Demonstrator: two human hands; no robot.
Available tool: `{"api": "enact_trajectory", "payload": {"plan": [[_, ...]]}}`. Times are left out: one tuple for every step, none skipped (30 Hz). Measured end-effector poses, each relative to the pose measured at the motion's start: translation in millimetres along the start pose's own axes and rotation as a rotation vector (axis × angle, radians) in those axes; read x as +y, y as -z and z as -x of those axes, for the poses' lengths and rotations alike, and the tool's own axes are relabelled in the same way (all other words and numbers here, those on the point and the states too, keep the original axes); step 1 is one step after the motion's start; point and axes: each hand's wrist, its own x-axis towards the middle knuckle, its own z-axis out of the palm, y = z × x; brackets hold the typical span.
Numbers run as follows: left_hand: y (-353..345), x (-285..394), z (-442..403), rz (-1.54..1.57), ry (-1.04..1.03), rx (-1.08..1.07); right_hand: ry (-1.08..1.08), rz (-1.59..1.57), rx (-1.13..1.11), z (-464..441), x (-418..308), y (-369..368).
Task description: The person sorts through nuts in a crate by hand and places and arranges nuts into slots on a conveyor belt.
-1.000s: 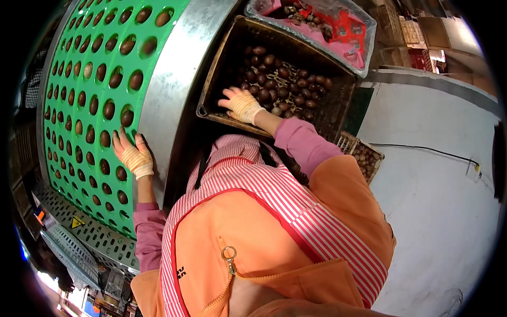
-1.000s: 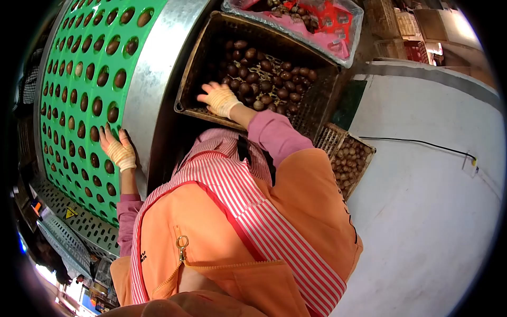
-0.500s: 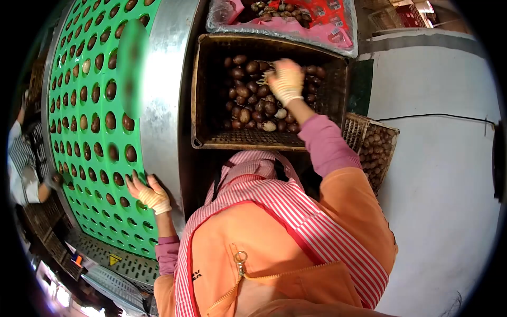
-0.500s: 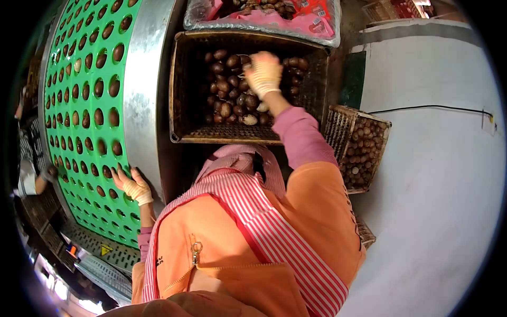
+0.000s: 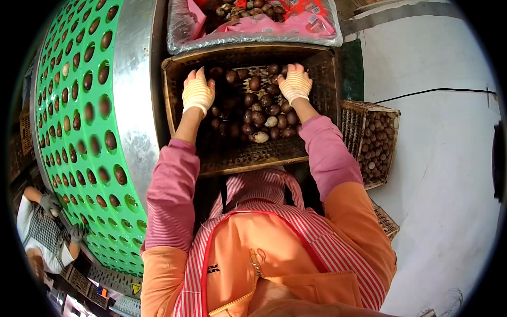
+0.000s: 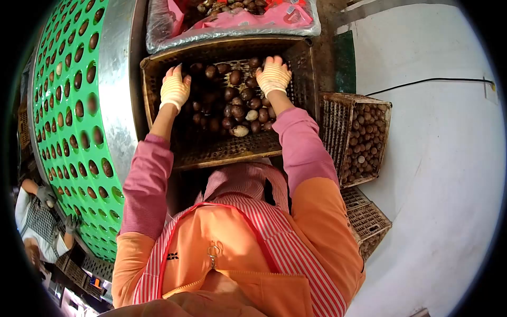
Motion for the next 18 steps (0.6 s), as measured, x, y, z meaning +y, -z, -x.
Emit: {"api": "enact_trajectory", "payload": {"plan": [[-5, 2, -1, -0.065, 0.043, -0.025, 0.032, -0.01, 0.144, 3, 11, -8], [-10, 3, 1, -0.133, 0.057, -0.066, -0.001, -0.011, 0.219, 1, 21, -15], [-7, 10, 0, -0.204, 0.068, -0.107, -0.016, -0.025, 0.165, 0, 21, -17], [-3, 16, 0, -0.276, 0.078, -0.15, -0.032, -0.04, 0.111, 1, 18, -16], [3, 21, 0, -0.34, 0.069, -0.21, -0.048, -0.054, 0.056, 2, 16, -14], [11, 26, -1, -0.408, 0.059, -0.27, -0.172, -0.149, -0.073, -2, 12, -11], [14, 29, 0, -0.474, 0.052, -0.33, -0.152, -0.129, -0.123, 0, 10, -4], [14, 30, -2, -0.482, 0.097, -0.365, -0.133, -0.111, -0.171, 1, 7, 4], [10, 23, -2, -0.381, 0.148, -0.39, -0.116, -0.092, -0.22, 3, 3, 13], [4, 11, 0, -0.277, 0.198, -0.416, -0.092, -0.064, -0.268, 11, -5, 23], [-5, 3, 0, -0.168, 0.245, -0.437, -0.085, -0.043, -0.272, 18, -11, 23], [-11, 4, 4, -0.251, 0.221, -0.424, -0.065, -0.116, -0.211, 21, -12, 2], [-18, 2, 8, -0.199, 0.205, -0.349, -0.038, -0.186, -0.159, 24, -12, -19], [-28, -5, 16, -0.149, 0.185, -0.275, 0.026, -0.157, -0.261, 37, -19, -12], [-35, -11, 22, -0.102, 0.166, -0.199, 0.091, -0.13, -0.365, 49, -27, -4], [-39, -15, 28, -0.026, 0.121, -0.167, 0.286, -0.163, -0.286, 57, -34, -3], [-44, -19, 27, 0.057, 0.102, -0.138, 0.306, -0.287, -0.262, 65, -38, 1], [-48, -24, 27, 0.14, 0.084, -0.111, 0.281, -0.419, -0.15, 56, -35, -7]]}}
